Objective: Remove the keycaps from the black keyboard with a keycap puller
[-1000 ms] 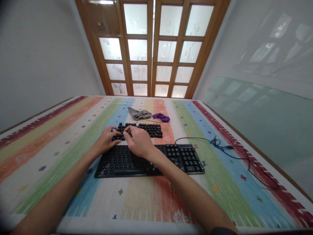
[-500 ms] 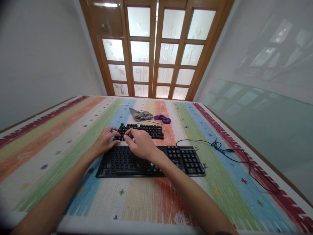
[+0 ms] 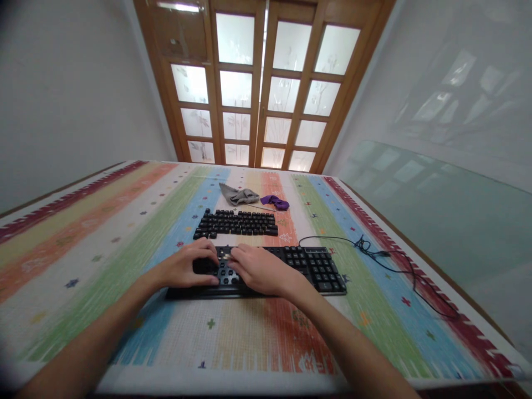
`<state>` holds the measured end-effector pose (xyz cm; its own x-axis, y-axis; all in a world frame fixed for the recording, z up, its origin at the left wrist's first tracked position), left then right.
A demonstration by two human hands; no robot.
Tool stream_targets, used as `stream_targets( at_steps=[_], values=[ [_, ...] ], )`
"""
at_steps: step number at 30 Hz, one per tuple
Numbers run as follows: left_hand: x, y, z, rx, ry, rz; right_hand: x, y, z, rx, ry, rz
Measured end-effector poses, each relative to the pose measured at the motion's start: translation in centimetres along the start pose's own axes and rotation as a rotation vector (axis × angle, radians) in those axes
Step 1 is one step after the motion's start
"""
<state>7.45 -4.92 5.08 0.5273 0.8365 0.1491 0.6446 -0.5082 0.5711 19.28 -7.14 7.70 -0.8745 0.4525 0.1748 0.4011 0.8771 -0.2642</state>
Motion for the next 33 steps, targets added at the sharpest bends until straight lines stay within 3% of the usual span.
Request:
stream_targets(
  at_steps=[4, 8, 21, 33],
  values=[
    [-0.3, 0.9, 2.1, 0.026, -0.144, -0.001, -1.6, 0.1, 3.2, -0.118, -0.212, 0.032],
    [-0.3, 1.2, 2.7, 0.052, -0.151, 0.019, -2.0, -0.4, 4.0, -0.232, -0.311, 0.031],
    [-0.9, 2.2, 2.9, 0.023, -0.075, 0.102, -1.4, -1.7, 4.8, -0.338, -0.333, -0.072],
    [-2.9, 3.4, 3.6, 0.261, 0.103, 0.187, -1.2, -2.1, 5.0, -0.398, -0.377, -0.142]
  ],
)
Point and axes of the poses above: each hand's wrist, its own x-axis towards the middle knuckle, its own z-axis out of the palm, y = z × x, the point moved 9 cm from there along x, towards the middle knuckle, and after that the axes turned 14 degrees about -z, right-handed, at the moved point
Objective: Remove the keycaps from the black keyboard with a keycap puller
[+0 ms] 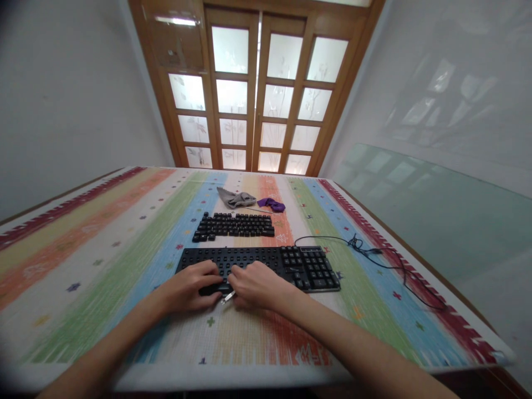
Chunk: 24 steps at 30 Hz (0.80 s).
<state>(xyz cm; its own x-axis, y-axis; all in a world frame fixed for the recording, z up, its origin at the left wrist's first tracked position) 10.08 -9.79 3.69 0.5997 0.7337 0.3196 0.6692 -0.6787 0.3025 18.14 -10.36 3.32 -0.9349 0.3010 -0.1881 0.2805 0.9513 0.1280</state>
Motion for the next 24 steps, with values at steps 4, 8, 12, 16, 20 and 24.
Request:
stream_targets(
  at_steps=[4, 8, 12, 16, 20, 24],
  values=[
    [-0.4, 1.2, 0.2, 0.134, 0.051, 0.063, 0.1, -0.2, 0.7, -0.049, 0.025, -0.021],
    [-0.9, 1.9, 0.6, 0.262, 0.097, 0.098, 0.3, -0.4, 1.3, -0.067, 0.038, -0.054],
    [-1.3, 2.7, 1.1, 0.36, 0.138, 0.143, 0.5, -0.2, 1.6, -0.082, 0.052, -0.071],
    [-1.7, 3.2, 1.4, 0.451, 0.195, 0.184, 0.6, -0.2, 1.8, -0.103, 0.08, -0.094],
    [-2.0, 3.4, 2.1, 0.552, 0.206, 0.241, 0.5, -0.5, 1.8, -0.148, 0.125, -0.121],
    [-2.0, 3.4, 2.4, 0.571, 0.191, 0.244, 0.3, -0.8, 2.0, -0.175, 0.147, -0.154]
  ],
)
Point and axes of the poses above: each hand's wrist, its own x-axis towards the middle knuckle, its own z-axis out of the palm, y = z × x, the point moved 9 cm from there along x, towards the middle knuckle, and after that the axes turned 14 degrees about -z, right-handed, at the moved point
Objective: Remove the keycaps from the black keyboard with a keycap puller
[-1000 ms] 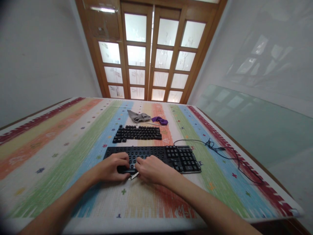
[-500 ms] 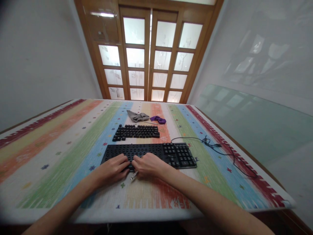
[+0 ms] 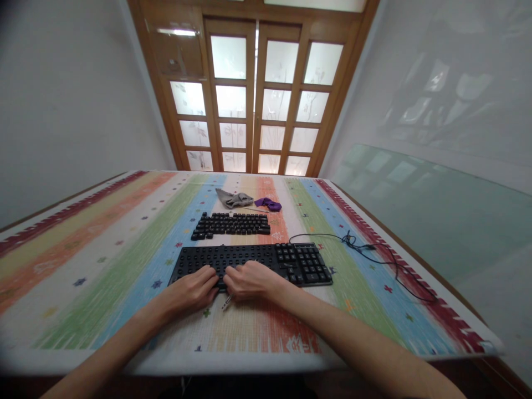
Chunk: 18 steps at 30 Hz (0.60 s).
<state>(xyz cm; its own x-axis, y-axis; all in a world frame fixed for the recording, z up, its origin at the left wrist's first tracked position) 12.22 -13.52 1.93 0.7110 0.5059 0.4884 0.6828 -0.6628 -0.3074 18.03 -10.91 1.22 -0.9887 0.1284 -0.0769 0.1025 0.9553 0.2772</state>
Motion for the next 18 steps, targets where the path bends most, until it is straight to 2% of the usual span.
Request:
stream_targets(
  at_steps=[5, 12, 18],
  values=[
    [-0.1, 0.1, 0.0, -0.026, 0.006, 0.001, -0.1, -0.1, 0.3, -0.013, 0.042, 0.008],
    [-0.2, -0.4, 0.4, -0.109, 0.001, -0.069, -0.1, 0.1, 0.7, 0.005, 0.07, -0.01],
    [0.8, -1.5, -0.4, -0.184, -0.071, -0.131, -0.3, 0.5, 0.4, 0.042, 0.103, -0.051]
  ],
)
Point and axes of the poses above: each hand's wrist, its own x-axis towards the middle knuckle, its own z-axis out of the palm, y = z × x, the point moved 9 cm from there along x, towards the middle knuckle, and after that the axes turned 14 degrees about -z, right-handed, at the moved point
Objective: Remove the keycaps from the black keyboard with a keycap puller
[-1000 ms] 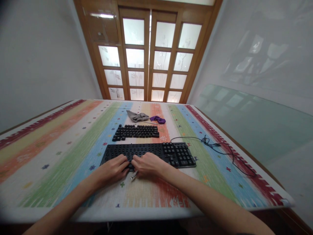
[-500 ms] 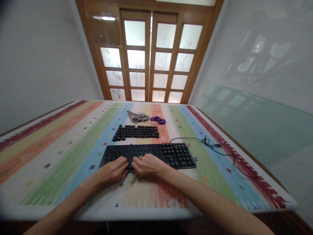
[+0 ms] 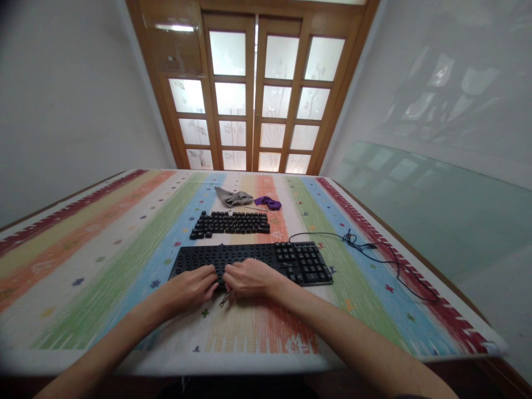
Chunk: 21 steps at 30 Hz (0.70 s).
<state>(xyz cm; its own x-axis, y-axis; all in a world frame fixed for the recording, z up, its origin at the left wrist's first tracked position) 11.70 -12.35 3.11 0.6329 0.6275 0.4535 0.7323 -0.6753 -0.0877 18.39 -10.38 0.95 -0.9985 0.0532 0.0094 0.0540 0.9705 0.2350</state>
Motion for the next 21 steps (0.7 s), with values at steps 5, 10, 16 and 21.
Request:
stream_targets(
  at_steps=[5, 10, 16, 21],
  values=[
    [0.2, -1.0, -0.7, -0.15, -0.069, -0.032, -0.4, 0.4, -0.7, 0.011, 0.08, 0.058],
    [0.7, -2.7, -1.5, -0.27, -0.049, -0.132, -0.7, 1.5, -1.9, 0.048, 0.147, 0.161],
    [2.6, -4.9, -2.8, -0.398, 0.002, -0.212, -1.8, 4.3, -3.9, 0.297, 0.236, 0.319],
    [4.5, -6.0, -4.1, -0.469, 0.11, -0.191, -2.7, 6.7, -5.3, 0.499, 0.371, 0.434]
  ],
)
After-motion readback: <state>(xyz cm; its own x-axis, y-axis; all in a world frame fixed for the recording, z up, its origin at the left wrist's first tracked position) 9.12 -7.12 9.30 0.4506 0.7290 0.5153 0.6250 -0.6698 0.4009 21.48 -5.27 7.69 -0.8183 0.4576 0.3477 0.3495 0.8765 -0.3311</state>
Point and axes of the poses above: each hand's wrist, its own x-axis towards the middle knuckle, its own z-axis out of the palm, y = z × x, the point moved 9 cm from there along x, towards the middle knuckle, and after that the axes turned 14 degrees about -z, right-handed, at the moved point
